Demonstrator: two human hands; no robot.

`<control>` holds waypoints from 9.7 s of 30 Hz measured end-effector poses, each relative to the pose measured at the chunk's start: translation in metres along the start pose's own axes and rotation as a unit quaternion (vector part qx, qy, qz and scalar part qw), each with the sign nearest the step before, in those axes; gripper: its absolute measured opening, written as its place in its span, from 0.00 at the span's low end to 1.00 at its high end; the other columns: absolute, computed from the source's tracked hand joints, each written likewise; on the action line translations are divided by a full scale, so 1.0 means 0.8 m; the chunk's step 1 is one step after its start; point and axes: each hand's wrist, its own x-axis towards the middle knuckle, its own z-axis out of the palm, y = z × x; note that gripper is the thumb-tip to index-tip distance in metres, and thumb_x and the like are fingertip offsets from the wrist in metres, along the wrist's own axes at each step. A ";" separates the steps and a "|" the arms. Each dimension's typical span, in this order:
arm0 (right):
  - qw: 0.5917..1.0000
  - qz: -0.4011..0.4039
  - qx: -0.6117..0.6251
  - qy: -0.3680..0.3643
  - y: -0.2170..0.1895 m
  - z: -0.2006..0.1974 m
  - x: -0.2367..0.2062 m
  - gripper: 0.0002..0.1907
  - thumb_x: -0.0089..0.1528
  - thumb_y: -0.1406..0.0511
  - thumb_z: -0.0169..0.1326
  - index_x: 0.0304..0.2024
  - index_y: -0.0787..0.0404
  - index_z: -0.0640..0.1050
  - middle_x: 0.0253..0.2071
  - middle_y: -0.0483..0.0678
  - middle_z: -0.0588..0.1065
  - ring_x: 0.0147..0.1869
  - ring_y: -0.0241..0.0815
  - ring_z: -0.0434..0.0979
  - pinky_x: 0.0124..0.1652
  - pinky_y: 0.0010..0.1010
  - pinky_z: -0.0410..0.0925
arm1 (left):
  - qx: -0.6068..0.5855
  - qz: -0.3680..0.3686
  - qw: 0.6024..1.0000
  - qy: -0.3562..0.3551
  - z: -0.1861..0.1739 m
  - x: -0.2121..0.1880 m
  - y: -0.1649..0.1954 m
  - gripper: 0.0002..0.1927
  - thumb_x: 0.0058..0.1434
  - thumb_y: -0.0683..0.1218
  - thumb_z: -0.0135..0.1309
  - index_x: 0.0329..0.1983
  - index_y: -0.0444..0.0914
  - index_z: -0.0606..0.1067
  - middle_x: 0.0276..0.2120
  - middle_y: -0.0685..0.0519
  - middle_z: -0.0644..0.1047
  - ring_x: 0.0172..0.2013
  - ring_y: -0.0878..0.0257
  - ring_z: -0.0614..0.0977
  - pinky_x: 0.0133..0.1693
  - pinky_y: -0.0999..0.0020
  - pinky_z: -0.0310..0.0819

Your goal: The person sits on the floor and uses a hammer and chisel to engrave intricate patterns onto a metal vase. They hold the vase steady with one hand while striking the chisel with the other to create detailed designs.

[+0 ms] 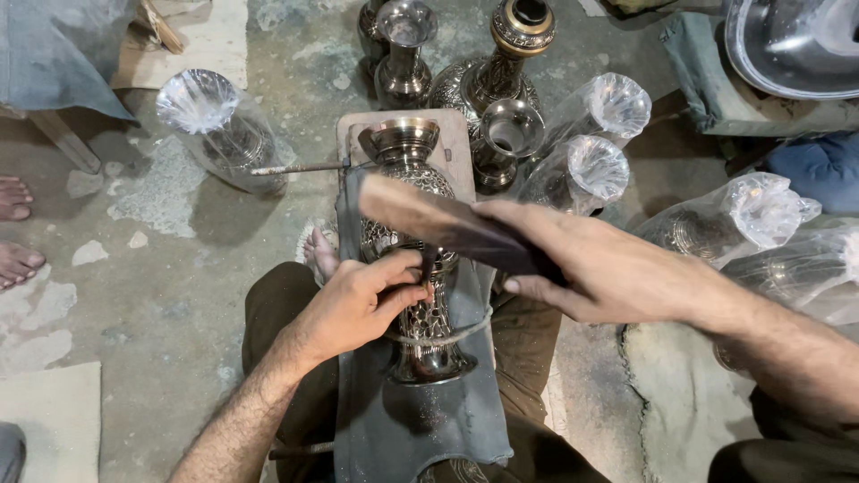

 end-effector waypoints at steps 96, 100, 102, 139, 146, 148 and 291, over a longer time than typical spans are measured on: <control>0.882 -0.034 -0.465 0.067 -0.029 -0.061 0.090 0.24 0.50 0.67 0.62 0.47 0.56 0.69 0.39 0.49 0.77 0.42 0.51 0.81 0.37 0.53 0.70 | -0.132 -0.033 0.943 0.305 0.085 -0.039 0.001 0.15 0.66 0.36 0.58 0.53 0.31 0.70 0.42 0.47 0.86 0.44 0.63 0.88 0.46 0.71 0.82; 0.959 0.035 -0.275 0.067 -0.027 -0.061 0.089 0.22 0.59 0.64 0.61 0.52 0.58 0.68 0.39 0.49 0.75 0.44 0.50 0.80 0.39 0.48 0.71 | -0.149 -0.032 0.945 0.289 0.082 -0.039 0.003 0.14 0.67 0.37 0.57 0.53 0.30 0.70 0.43 0.47 0.85 0.46 0.64 0.88 0.47 0.72 0.83; 0.881 0.002 -0.471 0.047 -0.025 -0.060 0.085 0.23 0.51 0.69 0.61 0.48 0.55 0.70 0.39 0.47 0.77 0.45 0.50 0.81 0.40 0.53 0.70 | -0.157 -0.035 0.945 0.284 0.081 -0.038 0.004 0.13 0.66 0.37 0.58 0.52 0.30 0.70 0.43 0.46 0.85 0.46 0.63 0.88 0.47 0.72 0.83; 0.918 0.004 -0.389 0.074 -0.007 -0.054 0.076 0.19 0.55 0.65 0.59 0.48 0.54 0.72 0.36 0.45 0.76 0.42 0.46 0.80 0.37 0.50 0.69 | -0.177 -0.026 0.963 0.199 0.061 -0.033 -0.007 0.13 0.66 0.38 0.57 0.52 0.33 0.70 0.41 0.47 0.86 0.43 0.63 0.89 0.43 0.69 0.85; 0.906 0.035 -0.419 0.044 -0.010 -0.058 0.070 0.25 0.51 0.66 0.61 0.51 0.54 0.72 0.37 0.44 0.76 0.42 0.44 0.80 0.38 0.48 0.70 | -0.165 -0.029 0.968 0.187 0.053 -0.030 -0.004 0.12 0.66 0.38 0.58 0.51 0.32 0.72 0.39 0.47 0.87 0.41 0.62 0.89 0.42 0.69 0.84; 0.914 0.057 -0.399 0.037 -0.011 -0.057 0.070 0.23 0.54 0.66 0.60 0.51 0.53 0.72 0.37 0.43 0.76 0.41 0.43 0.80 0.38 0.46 0.70 | -0.162 -0.036 0.969 0.183 0.049 -0.030 -0.002 0.12 0.65 0.39 0.58 0.50 0.32 0.72 0.39 0.48 0.87 0.41 0.63 0.90 0.41 0.69 0.84; 0.989 0.086 0.020 0.121 0.085 -0.041 0.073 0.16 0.57 0.64 0.66 0.43 0.60 0.76 0.28 0.42 0.80 0.28 0.37 0.80 0.30 0.35 0.73 | -0.111 -0.090 0.982 0.121 0.027 -0.017 0.023 0.11 0.65 0.37 0.57 0.50 0.32 0.75 0.38 0.51 0.86 0.41 0.63 0.90 0.44 0.71 0.81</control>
